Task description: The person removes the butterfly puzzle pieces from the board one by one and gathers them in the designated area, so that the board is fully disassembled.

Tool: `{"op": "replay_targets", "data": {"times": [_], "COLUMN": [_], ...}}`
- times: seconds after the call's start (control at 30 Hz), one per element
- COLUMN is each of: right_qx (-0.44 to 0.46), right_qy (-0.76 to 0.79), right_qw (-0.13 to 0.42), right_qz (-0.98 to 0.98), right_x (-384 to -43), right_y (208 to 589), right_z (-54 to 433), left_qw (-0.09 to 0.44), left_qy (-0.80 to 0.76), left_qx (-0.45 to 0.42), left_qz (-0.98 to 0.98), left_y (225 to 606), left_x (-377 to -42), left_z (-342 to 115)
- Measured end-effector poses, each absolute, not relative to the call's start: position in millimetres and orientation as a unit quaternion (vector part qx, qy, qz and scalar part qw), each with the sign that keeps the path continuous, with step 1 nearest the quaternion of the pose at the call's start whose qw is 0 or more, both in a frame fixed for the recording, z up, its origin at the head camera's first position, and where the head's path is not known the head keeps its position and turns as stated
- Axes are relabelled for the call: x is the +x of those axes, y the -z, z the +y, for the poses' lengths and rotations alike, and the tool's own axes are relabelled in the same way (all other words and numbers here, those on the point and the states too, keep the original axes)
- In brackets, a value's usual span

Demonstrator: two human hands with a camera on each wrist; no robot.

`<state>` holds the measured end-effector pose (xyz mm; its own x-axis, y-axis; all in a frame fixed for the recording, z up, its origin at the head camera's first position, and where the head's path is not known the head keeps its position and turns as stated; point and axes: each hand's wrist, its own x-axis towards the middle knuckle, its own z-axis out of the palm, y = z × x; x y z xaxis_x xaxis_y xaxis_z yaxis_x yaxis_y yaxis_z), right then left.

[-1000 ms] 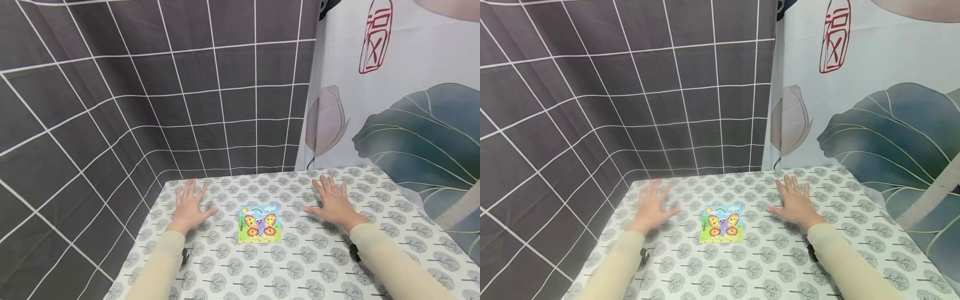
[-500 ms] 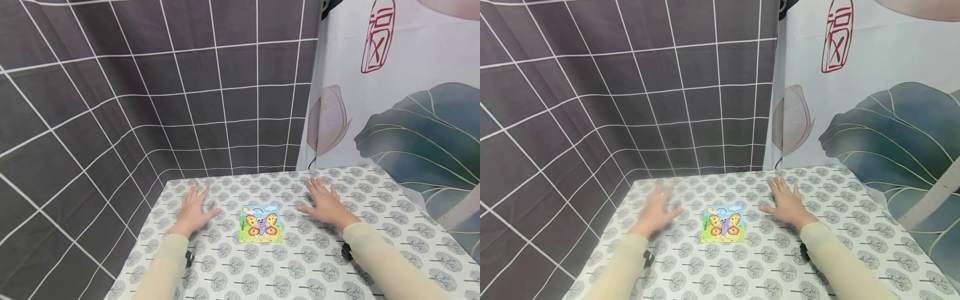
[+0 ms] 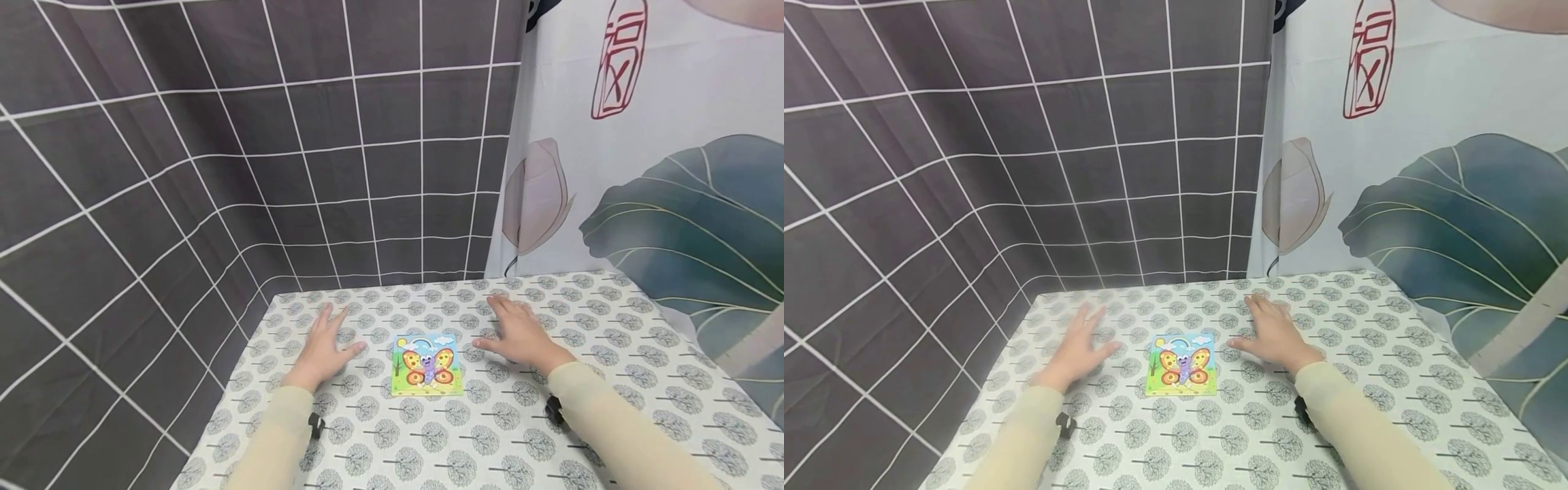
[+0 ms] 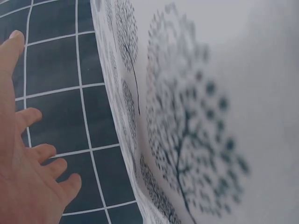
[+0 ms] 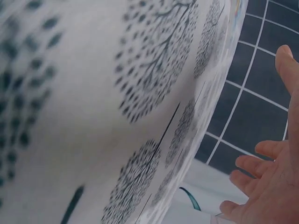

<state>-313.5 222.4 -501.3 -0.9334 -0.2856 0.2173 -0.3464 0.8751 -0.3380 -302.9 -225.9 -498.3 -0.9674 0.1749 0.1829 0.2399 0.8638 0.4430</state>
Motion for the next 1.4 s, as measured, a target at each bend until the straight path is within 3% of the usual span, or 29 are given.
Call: {"op": "replay_targets", "data": {"times": [0.3,0.6,1.13,1.4], "right_qx": [0.177,0.176,0.205,0.210], "right_qy": [-0.201,-0.204,-0.247,-0.258], "right_qw": [0.069,0.052,0.029,-0.010], "right_qz": [-0.961,-0.962,-0.947,-0.943], "right_x": [-314.4,-319.2,-324.1,-323.6], "right_y": [500.0,499.1,509.3,506.2], "right_z": [205.0,184.8,154.0,138.6], "left_qw": [0.043,0.061,0.044,0.004], "left_qy": [0.274,0.276,0.316,0.342], "left_qx": [-0.108,-0.139,-0.137,-0.152], "left_qz": [-0.955,-0.949,-0.938,-0.927], "left_y": [498.3,502.7,505.4,503.9], "left_x": [-295.2,-294.1,-287.1,-283.4], "left_z": [-213.1,-202.6,-186.7,-179.3]}}
